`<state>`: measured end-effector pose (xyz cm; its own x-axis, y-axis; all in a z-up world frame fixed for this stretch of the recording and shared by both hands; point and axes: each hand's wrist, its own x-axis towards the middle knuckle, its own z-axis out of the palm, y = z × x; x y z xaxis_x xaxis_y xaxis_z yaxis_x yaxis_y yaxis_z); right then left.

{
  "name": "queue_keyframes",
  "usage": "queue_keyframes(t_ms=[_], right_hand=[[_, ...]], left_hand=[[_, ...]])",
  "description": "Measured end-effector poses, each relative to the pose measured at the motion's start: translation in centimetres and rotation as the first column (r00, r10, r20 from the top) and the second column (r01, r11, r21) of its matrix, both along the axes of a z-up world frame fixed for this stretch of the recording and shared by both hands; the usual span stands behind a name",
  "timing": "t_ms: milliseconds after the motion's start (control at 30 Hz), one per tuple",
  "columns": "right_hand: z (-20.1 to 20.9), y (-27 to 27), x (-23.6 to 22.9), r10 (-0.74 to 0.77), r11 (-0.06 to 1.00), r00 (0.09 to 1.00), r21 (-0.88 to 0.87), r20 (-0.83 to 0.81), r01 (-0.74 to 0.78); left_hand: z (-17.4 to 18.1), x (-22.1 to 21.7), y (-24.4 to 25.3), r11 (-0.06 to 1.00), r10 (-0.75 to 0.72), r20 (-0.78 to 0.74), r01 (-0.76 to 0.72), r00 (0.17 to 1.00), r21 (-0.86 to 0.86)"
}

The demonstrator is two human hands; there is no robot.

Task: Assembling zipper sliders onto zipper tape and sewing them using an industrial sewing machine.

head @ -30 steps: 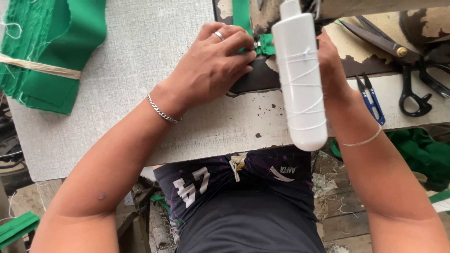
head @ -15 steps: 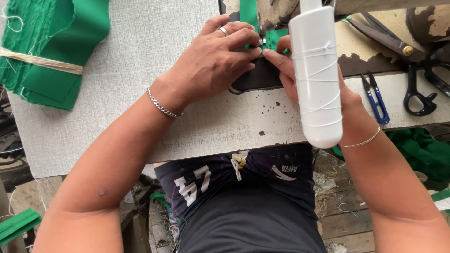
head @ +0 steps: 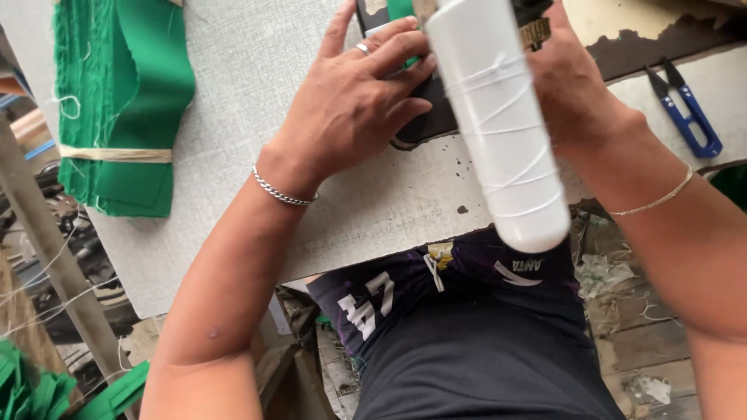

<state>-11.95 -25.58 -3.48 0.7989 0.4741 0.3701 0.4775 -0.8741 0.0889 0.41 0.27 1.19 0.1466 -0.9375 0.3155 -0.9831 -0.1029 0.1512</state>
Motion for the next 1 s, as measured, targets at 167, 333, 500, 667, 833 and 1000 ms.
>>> queue_keyframes(t_ms=[167, 333, 500, 667, 833, 1000], right_hand=[[3.5, 1.6, 0.2, 0.081, 0.994, 0.995, 0.073, 0.059, -0.085], [4.1, 0.6, 0.6, 0.113, 0.934, 0.982, 0.322, 0.151, -0.157], [5.9, -1.7, -2.5, 0.063, 0.925, 0.972, 0.352, 0.225, -0.142], [5.6, -3.3, -8.7, -0.068, 0.848, 0.975, 0.527, 0.211, -0.055], [5.6, -4.3, -9.7, -0.006, 0.775, 0.987, 0.625, 0.163, -0.098], [5.5, -6.3, -10.6, 0.051, 0.684, 0.991, 0.719, 0.123, -0.124]], left_hand=[[0.0, 0.2, 0.1, 1.0, -0.021, -0.053, 0.021, 0.998, -0.01], [-0.5, 0.8, 0.1, 0.998, -0.04, -0.065, 0.037, 0.997, -0.045], [-0.3, 0.9, 0.1, 0.996, -0.045, -0.091, 0.038, 0.995, -0.078], [-0.9, 1.0, 0.3, 0.996, -0.037, -0.088, 0.029, 0.995, -0.089], [-0.5, 1.0, 0.2, 0.998, -0.012, -0.045, 0.009, 0.999, -0.069], [-1.1, 1.1, 0.4, 0.991, -0.01, -0.019, 0.007, 1.0, -0.133]])
